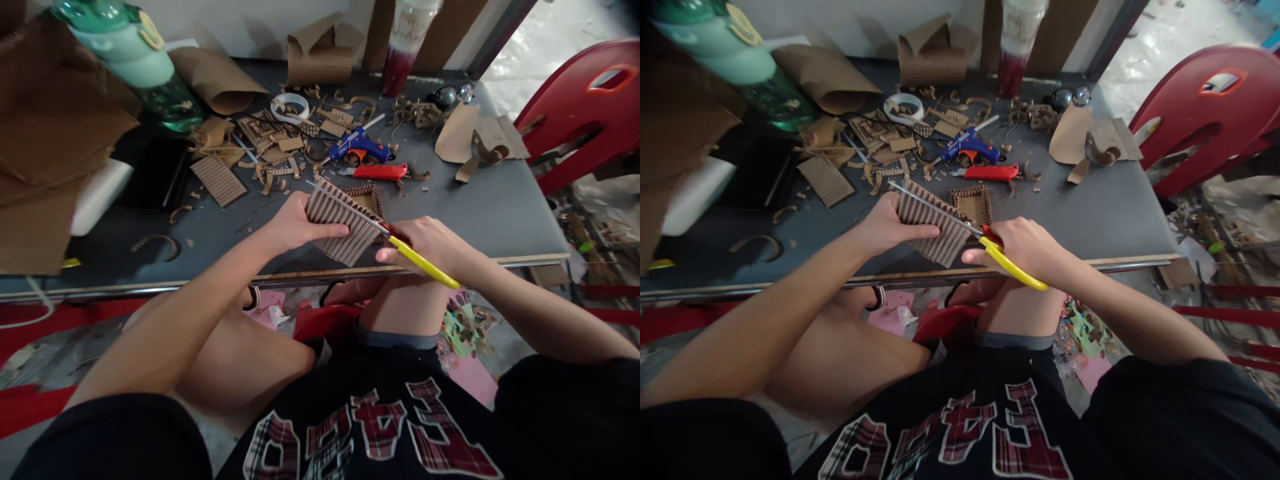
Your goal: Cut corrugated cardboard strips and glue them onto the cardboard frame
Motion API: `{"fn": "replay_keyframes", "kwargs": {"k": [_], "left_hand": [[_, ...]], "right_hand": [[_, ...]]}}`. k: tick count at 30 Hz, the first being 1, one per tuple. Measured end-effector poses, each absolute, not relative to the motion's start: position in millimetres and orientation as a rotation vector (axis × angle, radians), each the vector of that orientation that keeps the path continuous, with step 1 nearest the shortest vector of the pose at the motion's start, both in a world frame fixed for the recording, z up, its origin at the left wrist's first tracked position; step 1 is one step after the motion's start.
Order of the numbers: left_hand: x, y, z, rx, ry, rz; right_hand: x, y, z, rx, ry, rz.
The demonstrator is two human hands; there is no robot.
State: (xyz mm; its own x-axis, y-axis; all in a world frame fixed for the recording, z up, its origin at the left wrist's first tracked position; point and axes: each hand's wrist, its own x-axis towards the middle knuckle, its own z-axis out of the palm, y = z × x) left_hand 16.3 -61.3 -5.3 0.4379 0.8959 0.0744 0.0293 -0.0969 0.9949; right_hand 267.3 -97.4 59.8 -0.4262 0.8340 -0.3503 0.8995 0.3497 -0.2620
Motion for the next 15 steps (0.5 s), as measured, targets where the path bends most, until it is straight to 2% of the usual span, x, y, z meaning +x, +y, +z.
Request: {"fn": "replay_keyframes", "kwargs": {"k": [15], "left_hand": [[24, -62, -5, 1.249, 0.913, 0.946]], "right_hand": [[263, -94, 43, 1.67, 2.399, -0.443]]}}
